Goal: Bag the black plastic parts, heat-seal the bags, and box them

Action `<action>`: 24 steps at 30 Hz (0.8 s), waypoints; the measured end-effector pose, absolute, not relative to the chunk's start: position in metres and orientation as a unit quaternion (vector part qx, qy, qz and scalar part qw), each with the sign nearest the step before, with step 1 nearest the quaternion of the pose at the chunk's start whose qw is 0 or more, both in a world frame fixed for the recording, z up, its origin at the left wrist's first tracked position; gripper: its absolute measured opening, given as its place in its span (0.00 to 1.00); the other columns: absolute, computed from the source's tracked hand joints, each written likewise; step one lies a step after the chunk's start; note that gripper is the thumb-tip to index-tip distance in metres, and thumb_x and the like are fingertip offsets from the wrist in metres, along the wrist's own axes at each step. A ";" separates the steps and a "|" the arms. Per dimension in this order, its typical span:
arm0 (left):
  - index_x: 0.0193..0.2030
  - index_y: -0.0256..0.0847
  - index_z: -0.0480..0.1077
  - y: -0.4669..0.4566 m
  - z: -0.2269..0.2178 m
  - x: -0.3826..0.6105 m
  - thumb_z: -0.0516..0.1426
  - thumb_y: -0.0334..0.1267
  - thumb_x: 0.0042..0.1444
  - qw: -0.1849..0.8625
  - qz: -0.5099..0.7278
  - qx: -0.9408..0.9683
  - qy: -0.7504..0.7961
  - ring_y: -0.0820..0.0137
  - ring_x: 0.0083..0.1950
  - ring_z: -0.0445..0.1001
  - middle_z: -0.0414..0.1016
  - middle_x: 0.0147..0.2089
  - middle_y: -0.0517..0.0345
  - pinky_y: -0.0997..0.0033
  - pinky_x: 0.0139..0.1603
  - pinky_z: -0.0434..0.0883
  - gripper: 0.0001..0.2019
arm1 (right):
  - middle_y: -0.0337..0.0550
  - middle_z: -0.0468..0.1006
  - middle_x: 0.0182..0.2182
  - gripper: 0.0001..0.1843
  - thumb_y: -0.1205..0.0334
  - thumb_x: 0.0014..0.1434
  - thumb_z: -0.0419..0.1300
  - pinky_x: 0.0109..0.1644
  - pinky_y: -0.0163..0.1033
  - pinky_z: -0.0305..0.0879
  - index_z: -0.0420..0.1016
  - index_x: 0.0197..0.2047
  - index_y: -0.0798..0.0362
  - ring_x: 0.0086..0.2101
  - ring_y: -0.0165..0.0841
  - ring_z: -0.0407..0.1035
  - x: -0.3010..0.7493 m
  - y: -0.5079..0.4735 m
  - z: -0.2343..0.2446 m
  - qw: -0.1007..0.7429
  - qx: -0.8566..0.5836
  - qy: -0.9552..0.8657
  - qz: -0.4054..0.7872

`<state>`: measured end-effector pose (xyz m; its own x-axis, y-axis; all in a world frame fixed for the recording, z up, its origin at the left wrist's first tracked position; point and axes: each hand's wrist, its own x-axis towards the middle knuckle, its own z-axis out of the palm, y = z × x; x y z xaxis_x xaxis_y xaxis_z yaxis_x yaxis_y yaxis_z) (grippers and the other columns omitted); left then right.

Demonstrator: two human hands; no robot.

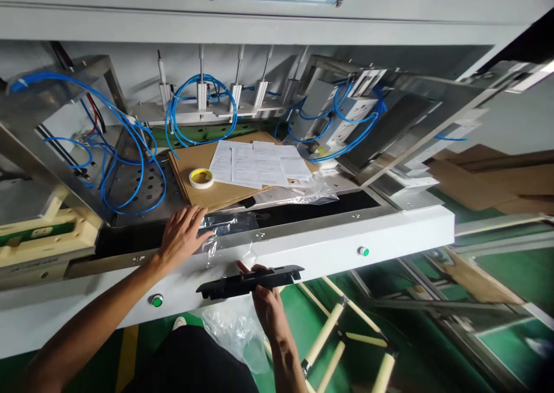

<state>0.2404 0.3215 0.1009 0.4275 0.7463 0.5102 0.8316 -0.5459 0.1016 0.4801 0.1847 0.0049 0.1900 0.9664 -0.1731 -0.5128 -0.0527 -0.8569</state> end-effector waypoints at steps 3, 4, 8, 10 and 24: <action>0.62 0.39 0.74 0.296 0.082 0.228 0.58 0.44 0.74 0.099 -0.327 -0.830 -0.440 0.55 0.57 0.79 0.81 0.59 0.42 0.54 0.62 0.74 0.16 | 0.42 0.87 0.45 0.28 0.43 0.48 0.78 0.78 0.67 0.52 0.80 0.50 0.42 0.63 0.55 0.75 0.482 0.185 0.005 0.635 -0.435 -0.259 0.584; 0.61 0.39 0.74 0.288 0.072 0.225 0.58 0.45 0.74 0.085 -0.319 -0.838 -0.434 0.54 0.58 0.80 0.81 0.59 0.42 0.52 0.63 0.75 0.16 | 0.42 0.87 0.45 0.29 0.42 0.48 0.78 0.78 0.68 0.52 0.80 0.50 0.42 0.63 0.56 0.75 0.482 0.185 0.006 0.634 -0.435 -0.259 0.584; 0.66 0.39 0.72 0.273 0.027 0.217 0.56 0.48 0.73 0.036 -0.230 -0.851 -0.471 0.48 0.68 0.75 0.76 0.69 0.39 0.44 0.69 0.75 0.21 | 0.42 0.87 0.45 0.29 0.40 0.50 0.77 0.78 0.67 0.54 0.82 0.52 0.41 0.62 0.56 0.75 0.483 0.186 0.012 0.634 -0.425 -0.256 0.593; 0.67 0.38 0.72 0.276 0.011 0.213 0.56 0.47 0.73 0.022 -0.208 -0.840 -0.500 0.47 0.68 0.75 0.75 0.70 0.37 0.41 0.70 0.75 0.22 | 0.41 0.87 0.43 0.27 0.42 0.49 0.78 0.79 0.68 0.53 0.83 0.50 0.40 0.63 0.56 0.75 0.484 0.187 0.017 0.639 -0.416 -0.244 0.599; 0.68 0.35 0.71 0.312 0.006 0.199 0.51 0.47 0.77 -0.064 -0.181 -0.830 -0.524 0.51 0.70 0.75 0.77 0.69 0.38 0.43 0.75 0.71 0.23 | 0.40 0.87 0.42 0.19 0.45 0.50 0.76 0.79 0.71 0.52 0.85 0.45 0.39 0.62 0.56 0.75 0.503 0.184 0.036 0.694 -0.379 -0.190 0.582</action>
<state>0.1993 0.3116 0.0061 0.3858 0.8925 0.2338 0.8463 -0.4432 0.2956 0.5031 0.1840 0.0361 0.2499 0.9518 -0.1780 -0.6648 0.0350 -0.7462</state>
